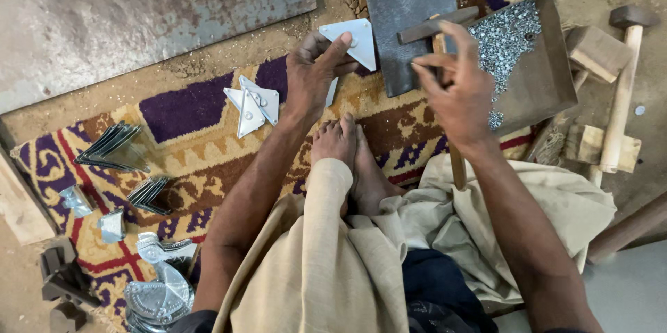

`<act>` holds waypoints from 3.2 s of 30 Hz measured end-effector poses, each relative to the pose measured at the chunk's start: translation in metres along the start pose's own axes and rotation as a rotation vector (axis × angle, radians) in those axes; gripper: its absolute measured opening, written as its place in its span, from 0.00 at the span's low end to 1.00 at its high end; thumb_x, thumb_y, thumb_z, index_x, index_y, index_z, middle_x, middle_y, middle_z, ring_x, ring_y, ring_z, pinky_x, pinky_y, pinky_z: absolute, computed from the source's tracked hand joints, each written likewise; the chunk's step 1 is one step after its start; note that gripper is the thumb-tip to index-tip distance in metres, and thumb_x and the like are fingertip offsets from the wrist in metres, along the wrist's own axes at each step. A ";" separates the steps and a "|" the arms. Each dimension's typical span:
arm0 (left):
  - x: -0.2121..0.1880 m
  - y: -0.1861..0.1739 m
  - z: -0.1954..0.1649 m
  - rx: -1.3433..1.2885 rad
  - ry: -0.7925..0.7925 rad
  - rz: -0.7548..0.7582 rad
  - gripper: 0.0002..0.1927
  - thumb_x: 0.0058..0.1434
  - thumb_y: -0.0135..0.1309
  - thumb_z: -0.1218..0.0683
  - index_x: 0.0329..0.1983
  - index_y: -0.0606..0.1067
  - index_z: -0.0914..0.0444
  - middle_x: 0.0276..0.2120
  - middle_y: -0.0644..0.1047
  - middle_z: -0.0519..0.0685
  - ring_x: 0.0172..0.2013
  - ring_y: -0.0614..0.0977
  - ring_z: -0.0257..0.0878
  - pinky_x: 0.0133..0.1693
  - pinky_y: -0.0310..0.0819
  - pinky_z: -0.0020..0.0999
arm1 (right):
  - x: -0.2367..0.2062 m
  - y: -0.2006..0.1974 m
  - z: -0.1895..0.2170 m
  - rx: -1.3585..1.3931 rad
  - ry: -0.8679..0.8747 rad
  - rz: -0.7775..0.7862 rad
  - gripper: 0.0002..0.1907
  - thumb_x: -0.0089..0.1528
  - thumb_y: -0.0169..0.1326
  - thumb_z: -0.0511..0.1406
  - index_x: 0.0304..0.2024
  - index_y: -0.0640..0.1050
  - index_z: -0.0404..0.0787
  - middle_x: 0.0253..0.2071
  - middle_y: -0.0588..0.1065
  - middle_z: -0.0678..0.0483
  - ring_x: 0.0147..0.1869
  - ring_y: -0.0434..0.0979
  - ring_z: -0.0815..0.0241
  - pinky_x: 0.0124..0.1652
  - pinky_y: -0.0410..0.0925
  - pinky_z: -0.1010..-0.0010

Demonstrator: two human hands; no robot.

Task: The person sits on the floor and hammers rivets into small triangular metal brackets one at a time on a flat metal plate, using a hammer. Finished brackets are set aside in a pile while more pieces are taken from stacks nearby.

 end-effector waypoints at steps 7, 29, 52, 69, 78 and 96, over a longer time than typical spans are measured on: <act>0.003 0.005 0.004 0.006 0.009 0.007 0.14 0.62 0.65 0.52 0.40 0.78 0.67 0.33 0.83 0.53 0.30 0.85 0.37 0.35 0.87 0.31 | -0.011 0.006 0.021 0.127 -0.054 0.106 0.45 0.66 0.67 0.34 0.72 0.52 0.28 0.61 0.70 0.34 0.41 0.81 0.56 0.34 0.78 0.75; 0.016 0.021 0.027 0.114 0.095 -0.051 0.16 0.60 0.65 0.50 0.38 0.78 0.68 0.28 0.82 0.50 0.28 0.85 0.36 0.34 0.89 0.32 | -0.125 -0.010 -0.035 0.477 0.742 0.228 0.25 0.75 0.45 0.49 0.39 0.71 0.31 0.20 0.64 0.60 0.20 0.62 0.69 0.18 0.58 0.74; 0.015 0.028 0.022 0.184 0.156 -0.026 0.14 0.61 0.64 0.50 0.39 0.78 0.66 0.29 0.82 0.46 0.28 0.83 0.31 0.33 0.84 0.28 | -0.099 -0.028 -0.004 0.162 0.502 0.251 0.20 0.75 0.42 0.44 0.43 0.70 0.31 0.21 0.68 0.52 0.23 0.68 0.62 0.24 0.63 0.67; 0.013 0.024 0.020 0.212 0.185 -0.079 0.14 0.61 0.66 0.50 0.33 0.76 0.64 0.26 0.80 0.45 0.26 0.81 0.29 0.29 0.80 0.26 | -0.102 -0.022 -0.014 0.074 0.503 0.336 0.20 0.78 0.43 0.45 0.49 0.71 0.32 0.20 0.67 0.49 0.21 0.66 0.57 0.24 0.62 0.62; 0.006 0.034 0.011 0.222 0.256 -0.115 0.13 0.63 0.64 0.49 0.34 0.78 0.63 0.26 0.77 0.40 0.27 0.73 0.26 0.28 0.68 0.23 | -0.090 -0.031 -0.006 0.239 0.571 0.186 0.17 0.72 0.55 0.43 0.45 0.74 0.34 0.23 0.67 0.58 0.25 0.64 0.67 0.24 0.60 0.69; 0.003 0.029 0.018 0.240 0.204 -0.145 0.16 0.64 0.64 0.47 0.36 0.75 0.64 0.29 0.78 0.46 0.27 0.77 0.31 0.28 0.75 0.27 | -0.141 0.020 -0.054 0.559 0.812 0.396 0.24 0.74 0.40 0.52 0.34 0.66 0.41 0.20 0.61 0.58 0.21 0.59 0.64 0.23 0.57 0.71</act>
Point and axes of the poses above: each hand's wrist, its own x-axis towards the middle knuckle, its own y-axis out of the palm, z = x × y, the point moved 8 cm from there along x, towards the middle knuckle
